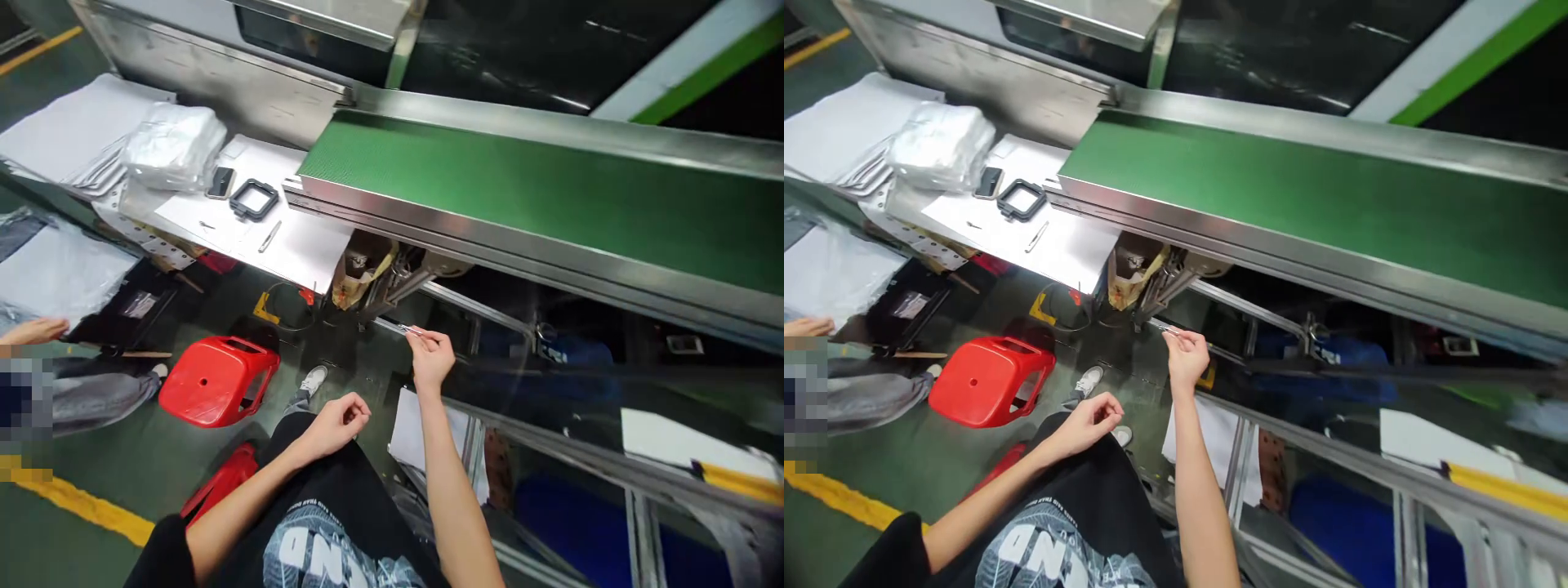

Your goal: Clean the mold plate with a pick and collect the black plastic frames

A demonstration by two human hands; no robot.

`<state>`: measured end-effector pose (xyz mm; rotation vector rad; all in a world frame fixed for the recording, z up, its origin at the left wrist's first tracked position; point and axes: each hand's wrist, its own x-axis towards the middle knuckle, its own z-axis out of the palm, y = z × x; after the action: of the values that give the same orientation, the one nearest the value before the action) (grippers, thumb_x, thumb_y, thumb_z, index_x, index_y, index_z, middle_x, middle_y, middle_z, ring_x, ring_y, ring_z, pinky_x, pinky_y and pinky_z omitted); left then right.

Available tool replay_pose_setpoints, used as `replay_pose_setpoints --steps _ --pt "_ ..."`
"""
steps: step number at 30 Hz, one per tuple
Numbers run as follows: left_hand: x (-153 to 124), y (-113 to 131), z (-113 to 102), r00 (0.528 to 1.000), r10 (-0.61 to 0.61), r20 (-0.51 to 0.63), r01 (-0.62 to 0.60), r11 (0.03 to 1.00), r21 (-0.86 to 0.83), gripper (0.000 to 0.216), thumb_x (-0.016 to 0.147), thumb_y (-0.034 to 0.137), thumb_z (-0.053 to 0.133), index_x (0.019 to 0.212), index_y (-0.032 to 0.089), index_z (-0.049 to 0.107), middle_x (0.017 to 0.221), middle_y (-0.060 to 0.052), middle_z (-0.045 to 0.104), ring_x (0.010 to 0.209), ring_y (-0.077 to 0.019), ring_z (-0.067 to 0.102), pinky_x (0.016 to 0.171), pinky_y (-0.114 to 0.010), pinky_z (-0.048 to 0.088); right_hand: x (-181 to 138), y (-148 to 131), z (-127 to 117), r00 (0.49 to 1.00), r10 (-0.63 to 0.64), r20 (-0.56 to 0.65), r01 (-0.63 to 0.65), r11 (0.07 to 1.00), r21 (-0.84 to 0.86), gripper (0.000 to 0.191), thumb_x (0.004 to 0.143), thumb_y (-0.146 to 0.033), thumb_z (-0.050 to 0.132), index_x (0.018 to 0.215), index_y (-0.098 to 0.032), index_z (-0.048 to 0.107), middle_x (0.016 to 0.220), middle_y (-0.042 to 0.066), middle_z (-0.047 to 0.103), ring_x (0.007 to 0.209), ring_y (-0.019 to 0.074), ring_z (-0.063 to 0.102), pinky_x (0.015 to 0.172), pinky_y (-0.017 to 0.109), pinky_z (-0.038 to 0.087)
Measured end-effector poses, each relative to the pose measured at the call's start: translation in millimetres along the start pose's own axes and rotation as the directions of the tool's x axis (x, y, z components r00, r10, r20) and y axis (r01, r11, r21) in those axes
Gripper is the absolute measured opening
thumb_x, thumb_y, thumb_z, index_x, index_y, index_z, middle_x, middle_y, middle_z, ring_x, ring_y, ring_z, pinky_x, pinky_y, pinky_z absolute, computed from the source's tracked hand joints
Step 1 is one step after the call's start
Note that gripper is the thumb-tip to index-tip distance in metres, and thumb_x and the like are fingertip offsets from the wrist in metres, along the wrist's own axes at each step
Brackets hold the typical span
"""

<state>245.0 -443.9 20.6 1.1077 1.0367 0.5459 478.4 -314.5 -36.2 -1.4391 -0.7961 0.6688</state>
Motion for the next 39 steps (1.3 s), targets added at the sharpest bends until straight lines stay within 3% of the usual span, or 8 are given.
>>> replay_pose_setpoints --steps 3,7,12,19,24,27,32,39 --pt "-9 -13 -27 0.981 -0.072 -0.180 0.059 0.995 -0.076 0.033 0.099 0.050 0.062 0.103 0.017 0.066 0.086 -0.003 0.062 0.076 -0.0164 0.056 0.072 -0.029 0.043 46 26 78 0.990 0.028 0.138 -0.027 1.000 -0.003 0.054 0.070 -0.049 0.100 0.095 -0.018 0.063 0.096 0.011 0.080 0.093 0.0279 0.081 0.094 0.050 0.069" --pt "-21 -34 -49 0.911 -0.221 -0.349 0.142 0.961 -0.237 0.040 0.096 0.057 0.067 0.101 0.017 0.067 0.086 -0.003 0.059 0.077 -0.0171 0.056 0.072 -0.030 0.044 138 55 163 0.991 0.036 0.129 -0.029 0.998 -0.052 0.033 0.091 -0.034 0.089 0.106 -0.015 0.067 0.103 0.005 0.075 0.098 0.0207 0.075 0.097 0.044 0.066" --pt "-18 -43 -61 0.872 -0.280 -0.401 0.127 0.921 -0.367 0.043 0.092 0.059 0.073 0.099 0.018 0.068 0.084 -0.002 0.060 0.076 -0.0169 0.058 0.073 -0.029 0.045 203 78 191 0.994 0.080 0.077 -0.071 0.990 -0.122 0.025 0.103 -0.032 0.077 0.117 -0.014 0.068 0.110 0.005 0.070 0.097 0.0182 0.070 0.089 0.038 0.065" --pt "17 -26 -64 0.914 -0.242 -0.327 0.104 0.916 -0.387 0.038 0.091 0.055 0.075 0.100 0.018 0.070 0.084 -0.002 0.060 0.077 -0.0167 0.059 0.071 -0.028 0.046 190 65 165 0.987 0.128 0.100 -0.125 0.991 -0.039 0.031 0.094 -0.031 0.086 0.111 -0.015 0.066 0.106 0.003 0.071 0.099 0.0184 0.071 0.096 0.041 0.065" --pt "29 -17 -70 0.950 -0.204 -0.235 0.117 0.934 -0.337 0.037 0.093 0.052 0.073 0.102 0.016 0.069 0.084 -0.002 0.060 0.076 -0.0159 0.058 0.072 -0.028 0.046 125 32 134 0.953 0.209 0.221 -0.243 0.960 0.141 0.068 0.066 -0.043 0.103 0.119 -0.021 0.065 0.121 0.006 0.075 0.118 0.0202 0.073 0.115 0.042 0.060" --pt "33 -15 -74 0.968 -0.190 -0.164 0.137 0.948 -0.289 0.039 0.094 0.053 0.072 0.102 0.015 0.068 0.084 -0.002 0.060 0.077 -0.0160 0.057 0.072 -0.029 0.045 82 11 101 0.925 0.289 0.247 -0.346 0.909 0.233 0.067 0.065 -0.046 0.104 0.118 -0.024 0.069 0.125 0.006 0.076 0.124 0.0197 0.073 0.115 0.036 0.061" --pt "42 -14 -78 0.984 -0.171 -0.045 0.160 0.970 -0.183 0.041 0.091 0.055 0.076 0.100 0.016 0.070 0.083 -0.002 0.061 0.076 -0.0154 0.057 0.072 -0.028 0.044 33 -12 32 0.907 0.409 0.096 -0.411 0.815 0.409 0.051 0.069 -0.055 0.103 0.095 -0.026 0.069 0.110 0.001 0.079 0.118 0.0162 0.076 0.100 0.022 0.066" --pt "56 -13 -59 0.971 -0.122 0.206 0.124 0.992 0.003 0.057 0.087 0.072 0.073 0.100 0.017 0.066 0.078 0.000 0.058 0.071 -0.0160 0.057 0.072 -0.029 0.045 -33 -42 -67 0.882 0.409 -0.235 -0.224 0.802 0.554 0.044 0.070 -0.044 0.103 0.090 -0.025 0.068 0.096 -0.001 0.077 0.098 0.0149 0.078 0.089 0.022 0.069"
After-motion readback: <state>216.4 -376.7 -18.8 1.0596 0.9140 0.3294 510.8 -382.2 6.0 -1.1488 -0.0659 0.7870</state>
